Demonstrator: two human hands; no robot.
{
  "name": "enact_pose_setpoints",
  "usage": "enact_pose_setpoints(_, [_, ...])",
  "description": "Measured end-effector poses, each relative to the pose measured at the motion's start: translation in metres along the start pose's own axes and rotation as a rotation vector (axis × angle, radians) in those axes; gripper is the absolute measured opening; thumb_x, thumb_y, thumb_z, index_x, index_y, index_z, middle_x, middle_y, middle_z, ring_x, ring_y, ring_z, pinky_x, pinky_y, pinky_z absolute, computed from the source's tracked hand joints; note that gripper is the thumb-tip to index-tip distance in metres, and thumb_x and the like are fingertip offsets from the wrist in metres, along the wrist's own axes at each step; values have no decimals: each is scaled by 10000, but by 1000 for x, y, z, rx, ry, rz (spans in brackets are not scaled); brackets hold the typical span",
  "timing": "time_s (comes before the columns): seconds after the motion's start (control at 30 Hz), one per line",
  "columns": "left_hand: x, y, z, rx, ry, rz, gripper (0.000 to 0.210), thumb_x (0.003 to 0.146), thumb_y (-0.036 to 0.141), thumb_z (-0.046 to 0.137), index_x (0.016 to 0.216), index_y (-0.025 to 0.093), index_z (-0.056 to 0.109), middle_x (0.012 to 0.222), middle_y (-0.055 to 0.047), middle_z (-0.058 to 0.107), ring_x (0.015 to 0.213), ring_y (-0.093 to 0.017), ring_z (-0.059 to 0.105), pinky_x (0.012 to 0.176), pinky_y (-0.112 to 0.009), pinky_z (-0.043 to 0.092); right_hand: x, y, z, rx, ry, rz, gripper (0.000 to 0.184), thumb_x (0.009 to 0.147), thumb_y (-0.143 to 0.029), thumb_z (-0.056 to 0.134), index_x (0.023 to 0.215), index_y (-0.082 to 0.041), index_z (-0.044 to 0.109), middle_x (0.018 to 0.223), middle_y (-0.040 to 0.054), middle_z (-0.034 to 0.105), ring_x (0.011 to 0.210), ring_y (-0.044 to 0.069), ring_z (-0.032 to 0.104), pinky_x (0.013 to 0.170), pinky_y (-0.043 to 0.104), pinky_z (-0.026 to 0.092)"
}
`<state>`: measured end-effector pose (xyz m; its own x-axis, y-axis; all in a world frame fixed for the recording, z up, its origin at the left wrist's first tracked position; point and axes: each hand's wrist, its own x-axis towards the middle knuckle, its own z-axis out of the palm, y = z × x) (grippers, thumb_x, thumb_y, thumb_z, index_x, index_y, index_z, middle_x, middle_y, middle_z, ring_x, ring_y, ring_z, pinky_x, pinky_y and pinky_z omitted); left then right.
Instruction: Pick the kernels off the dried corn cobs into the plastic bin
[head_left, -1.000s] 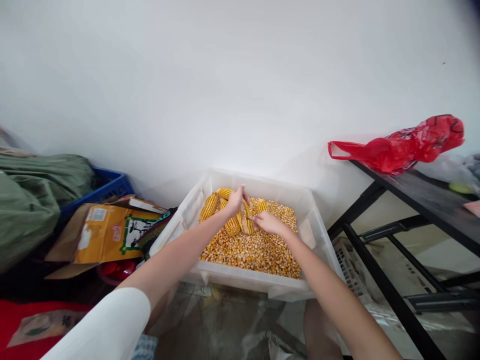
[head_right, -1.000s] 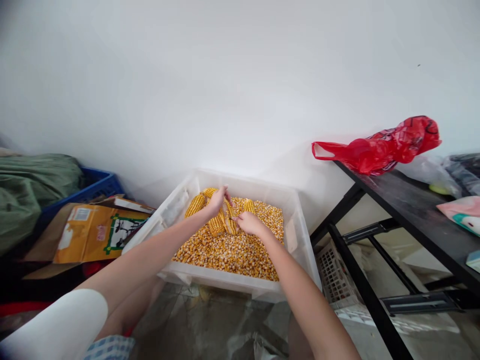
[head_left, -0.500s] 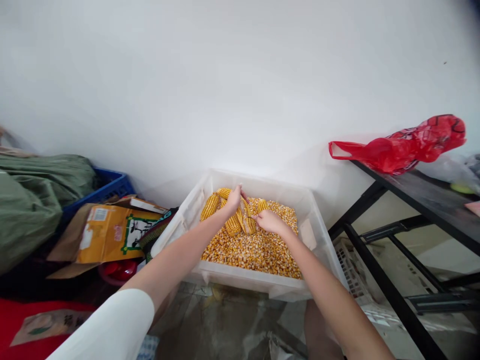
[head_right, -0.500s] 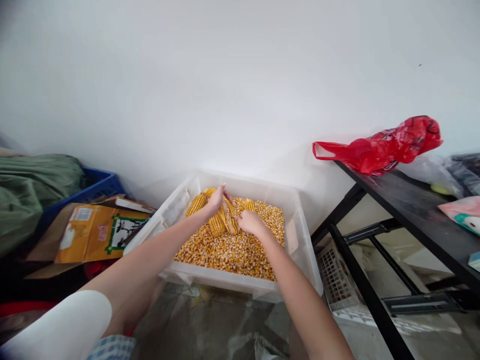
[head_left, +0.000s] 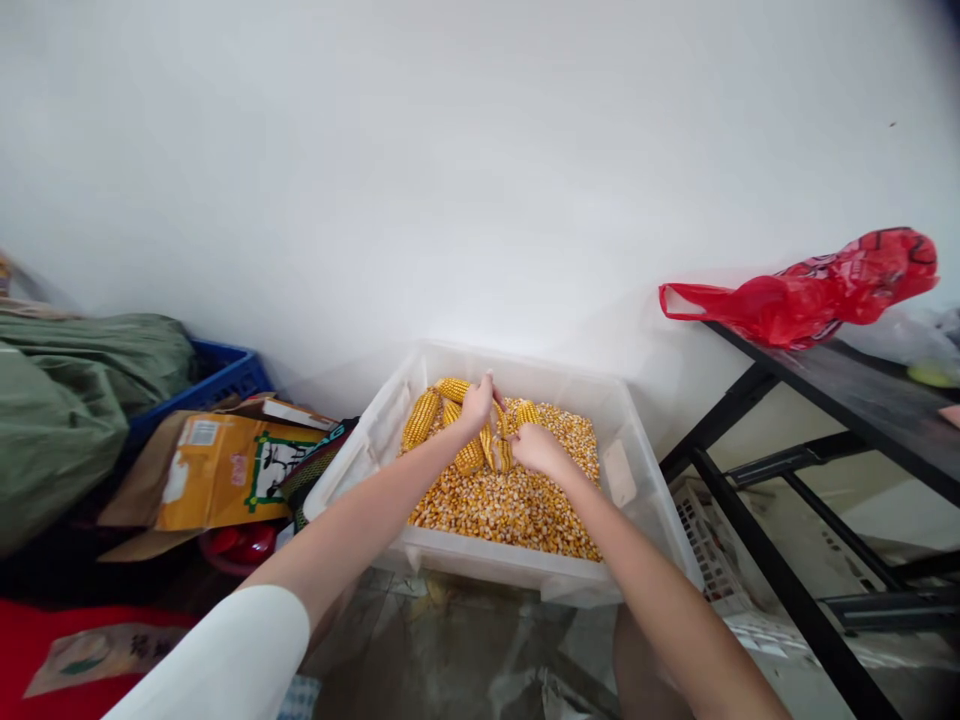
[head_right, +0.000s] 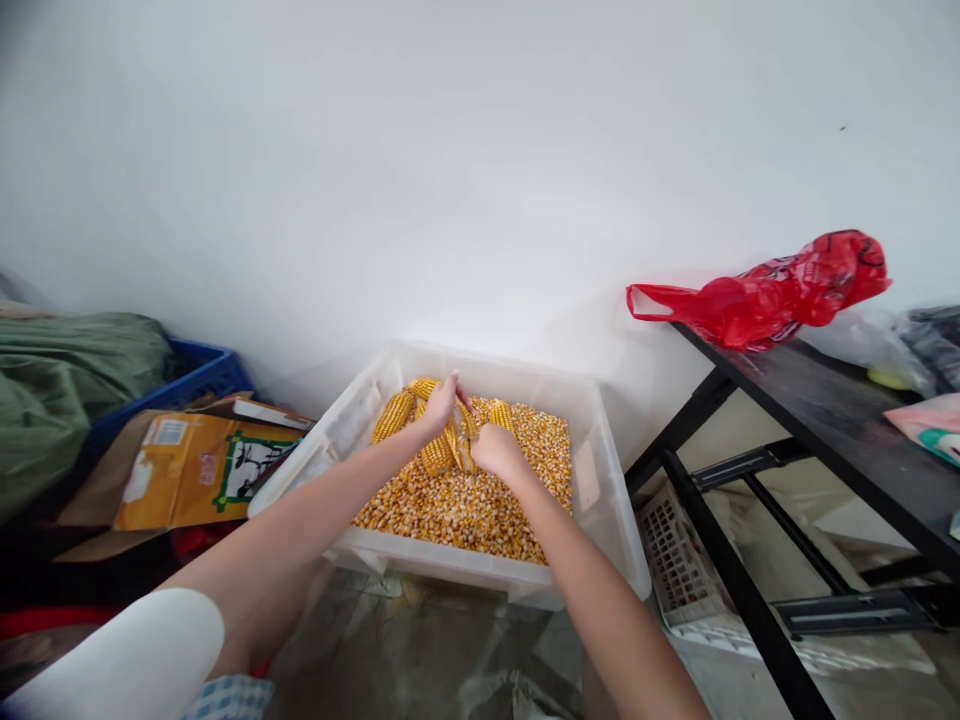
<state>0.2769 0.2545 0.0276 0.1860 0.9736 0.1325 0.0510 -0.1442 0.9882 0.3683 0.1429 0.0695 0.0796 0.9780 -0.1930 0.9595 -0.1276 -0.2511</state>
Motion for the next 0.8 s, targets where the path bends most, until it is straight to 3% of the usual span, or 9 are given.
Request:
enact_pose_setpoints(0.17, [2,-1,-1,13,2,-17,567,825,518,242,502,171,554,473,-67,575,591,-186,564,659,-279,402,0,7,-3,38,-60,18,440,889,-351,339,913,-78,682,785,179,673,794,253,632,702,301,422])
enact_pose_setpoints(0.43, [0,11,-11,-11,45,-157,562,798,555,276,451,178,506,500,-78,576,609,-177,534,657,-276,384,8,9,12,-7,-21,9,469,894,-360,307,963,-74,672,963,213,653,910,284,612,729,325,415])
enact_pose_setpoints(0.53, [0,12,-15,-40,-8,-159,480,763,553,387,514,169,532,528,-67,589,624,-175,536,680,-279,386,11,12,13,-9,-22,6,494,902,-375,283,943,-78,676,965,214,652,908,286,611,732,329,413])
enact_pose_setpoints(0.7, [-1,5,-19,-72,-182,21,319,662,481,600,676,163,577,674,-39,635,703,-165,553,734,-273,391,14,22,11,44,-67,-16,539,917,-425,241,858,-103,669,769,148,672,663,208,630,655,278,415])
enact_pose_setpoints(0.8, [-2,-3,-18,-107,-186,13,325,629,472,636,675,155,585,715,-45,640,691,-160,554,707,-270,406,17,30,13,107,-109,-51,552,922,-449,225,800,-116,648,663,100,644,533,166,588,627,260,407])
